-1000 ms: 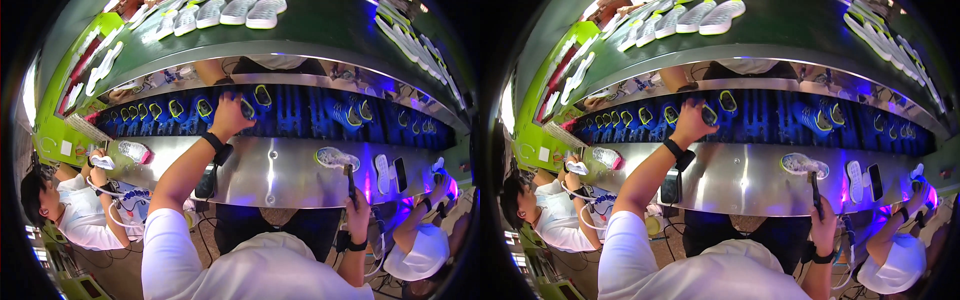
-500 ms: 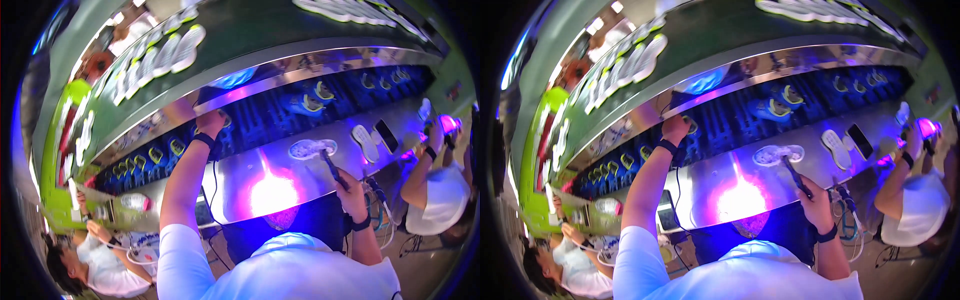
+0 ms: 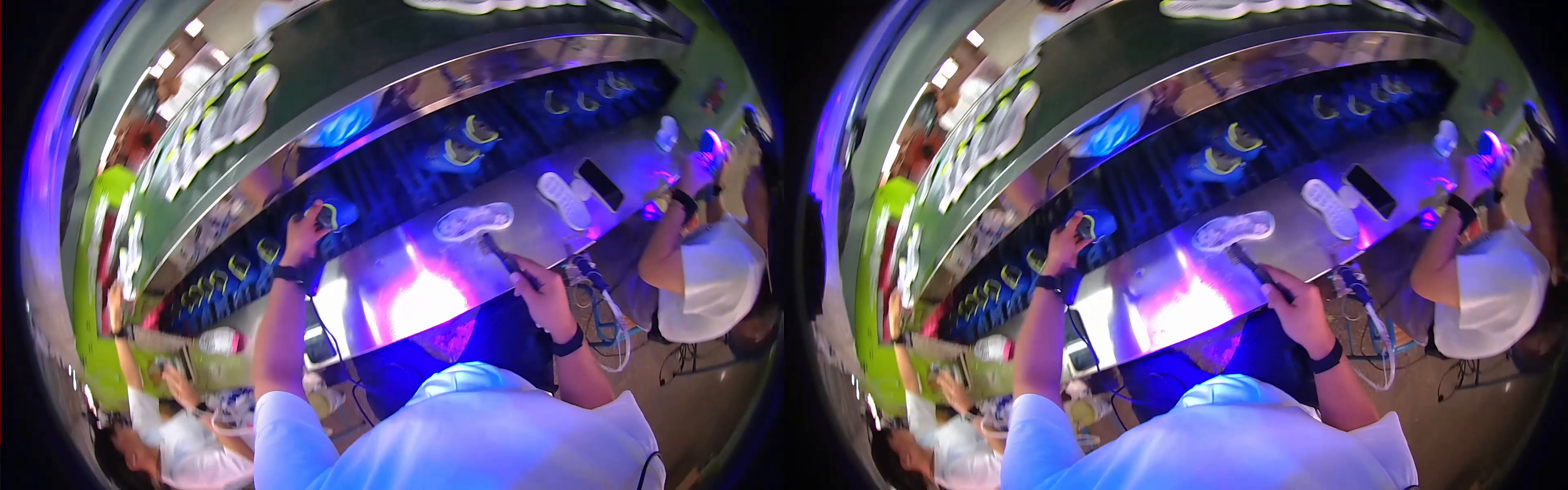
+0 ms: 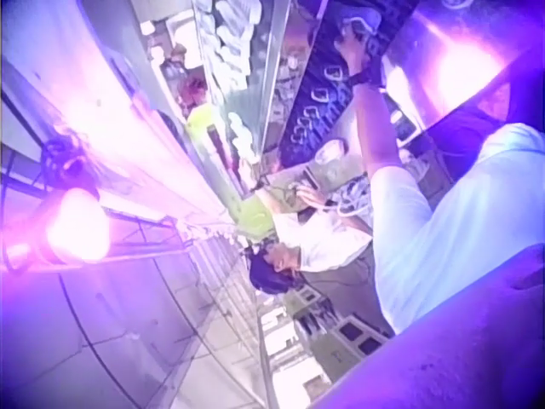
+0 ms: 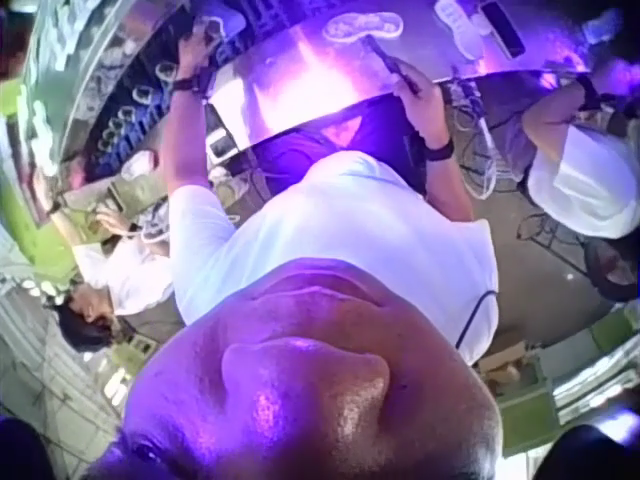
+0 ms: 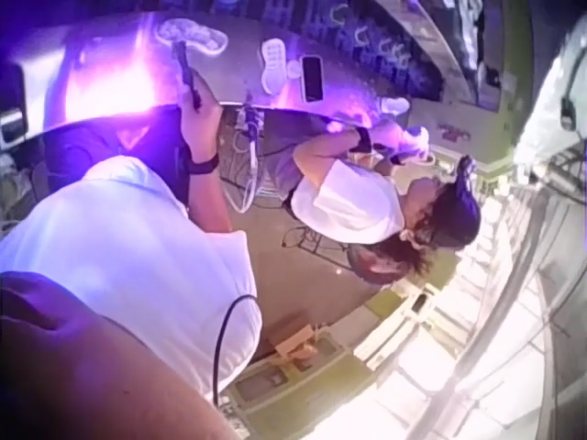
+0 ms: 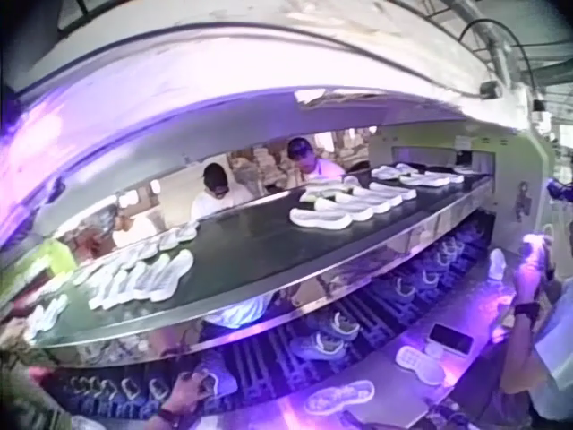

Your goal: Applying adhesive or primer to shoe components using a brush under a UV light.

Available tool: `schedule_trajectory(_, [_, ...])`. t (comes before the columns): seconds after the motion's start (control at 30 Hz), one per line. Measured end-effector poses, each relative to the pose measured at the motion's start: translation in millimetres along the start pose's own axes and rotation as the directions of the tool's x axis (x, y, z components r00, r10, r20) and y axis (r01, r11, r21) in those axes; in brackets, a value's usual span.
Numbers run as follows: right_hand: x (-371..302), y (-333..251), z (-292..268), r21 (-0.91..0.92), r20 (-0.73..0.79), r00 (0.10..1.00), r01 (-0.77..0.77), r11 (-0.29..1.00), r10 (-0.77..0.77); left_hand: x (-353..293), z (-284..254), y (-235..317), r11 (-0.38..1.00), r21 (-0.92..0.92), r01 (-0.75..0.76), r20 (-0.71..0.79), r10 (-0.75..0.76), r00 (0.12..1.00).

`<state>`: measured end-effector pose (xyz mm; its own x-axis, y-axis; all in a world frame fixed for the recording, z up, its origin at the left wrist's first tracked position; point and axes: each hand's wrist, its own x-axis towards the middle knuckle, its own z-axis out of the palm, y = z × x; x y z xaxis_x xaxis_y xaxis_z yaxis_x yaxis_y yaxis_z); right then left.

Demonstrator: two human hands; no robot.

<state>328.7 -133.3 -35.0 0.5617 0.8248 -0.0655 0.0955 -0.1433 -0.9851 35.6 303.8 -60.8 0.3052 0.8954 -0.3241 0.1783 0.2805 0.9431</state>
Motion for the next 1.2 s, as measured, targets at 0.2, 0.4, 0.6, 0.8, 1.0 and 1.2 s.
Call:
schedule_trajectory(0.2, [5.2, 3.1, 24.6, 0.065, 0.105, 0.994, -0.006, 0.998, -0.001, -192.5, 34.9, -3.8, 0.957, -0.284, -0.05, 0.148, 0.095, 0.984])
schedule_trajectory(0.4, [-6.1, -32.0, 54.5, 0.124, 0.197, 0.962, 0.167, 0.978, -0.189, -265.1, 55.9, 12.2, 0.476, 0.429, -0.768, 0.132, 0.808, 0.575])
schedule_trajectory(0.6, [-27.6, -82.5, 62.5, -0.007, 0.338, 0.905, 0.276, 0.961, -0.257, -313.5, 46.8, 10.9, 0.115, 0.405, -0.907, 0.346, 0.899, 0.268])
schedule_trajectory(0.8, [-31.6, -99.1, 74.4, -0.104, 0.344, 0.904, 0.304, 0.947, -0.253, -328.6, 46.7, 10.0, -0.198, 0.435, -0.879, 0.464, 0.885, 0.03])
schedule_trajectory(1.0, [-36.7, -84.5, 74.1, -0.074, 0.384, 0.902, 0.244, 0.967, -0.198, -328.7, 41.3, 9.0, -0.186, 0.443, -0.877, 0.506, 0.859, 0.074])
schedule_trajectory(1.2, [-38.8, -75.2, 57.8, -0.087, 0.43, 0.881, 0.258, 0.962, -0.198, -320.6, 46.0, 4.1, -0.177, 0.444, -0.878, 0.525, 0.846, 0.095])
